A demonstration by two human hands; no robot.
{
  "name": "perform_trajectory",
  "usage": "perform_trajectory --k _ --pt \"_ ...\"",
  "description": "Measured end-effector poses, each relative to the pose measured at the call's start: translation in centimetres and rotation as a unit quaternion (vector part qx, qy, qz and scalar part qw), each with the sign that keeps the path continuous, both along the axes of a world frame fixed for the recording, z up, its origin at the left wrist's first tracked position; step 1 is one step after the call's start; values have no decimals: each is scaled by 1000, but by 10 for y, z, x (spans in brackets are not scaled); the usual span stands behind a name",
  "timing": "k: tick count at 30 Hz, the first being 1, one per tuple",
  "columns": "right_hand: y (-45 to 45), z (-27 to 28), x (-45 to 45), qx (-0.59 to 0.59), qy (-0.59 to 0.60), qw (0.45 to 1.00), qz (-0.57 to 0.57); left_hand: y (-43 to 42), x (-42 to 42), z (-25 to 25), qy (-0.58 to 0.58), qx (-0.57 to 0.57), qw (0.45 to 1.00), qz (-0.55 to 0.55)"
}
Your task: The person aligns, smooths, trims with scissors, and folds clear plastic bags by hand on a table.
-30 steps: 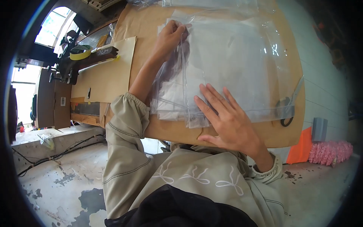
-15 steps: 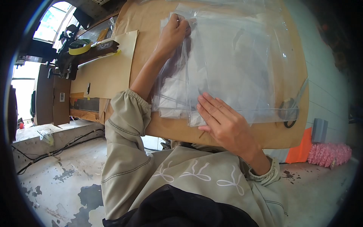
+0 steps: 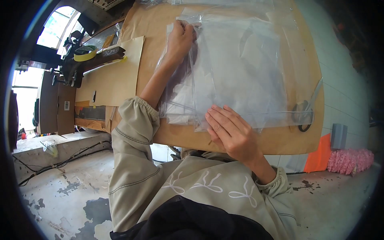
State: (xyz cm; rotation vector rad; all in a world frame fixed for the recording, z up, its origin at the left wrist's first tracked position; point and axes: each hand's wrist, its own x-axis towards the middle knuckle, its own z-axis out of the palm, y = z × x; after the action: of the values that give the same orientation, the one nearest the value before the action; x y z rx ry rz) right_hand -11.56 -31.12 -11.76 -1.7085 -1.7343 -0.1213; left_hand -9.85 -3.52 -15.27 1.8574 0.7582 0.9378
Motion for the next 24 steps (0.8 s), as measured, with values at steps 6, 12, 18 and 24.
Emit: perform_trajectory --k 6,12,18,24 --pt "4 10 -6 -4 384 919 -93 2 -19 32 20 50 997 54" --pt "18 1 -1 53 630 775 12 -72 -99 98 80 298 950 -42" --pt "12 -3 -3 44 679 733 11 -187 -133 83 279 317 903 -75" --pt "7 -8 3 17 742 670 -4 -197 -129 57 239 350 906 15"
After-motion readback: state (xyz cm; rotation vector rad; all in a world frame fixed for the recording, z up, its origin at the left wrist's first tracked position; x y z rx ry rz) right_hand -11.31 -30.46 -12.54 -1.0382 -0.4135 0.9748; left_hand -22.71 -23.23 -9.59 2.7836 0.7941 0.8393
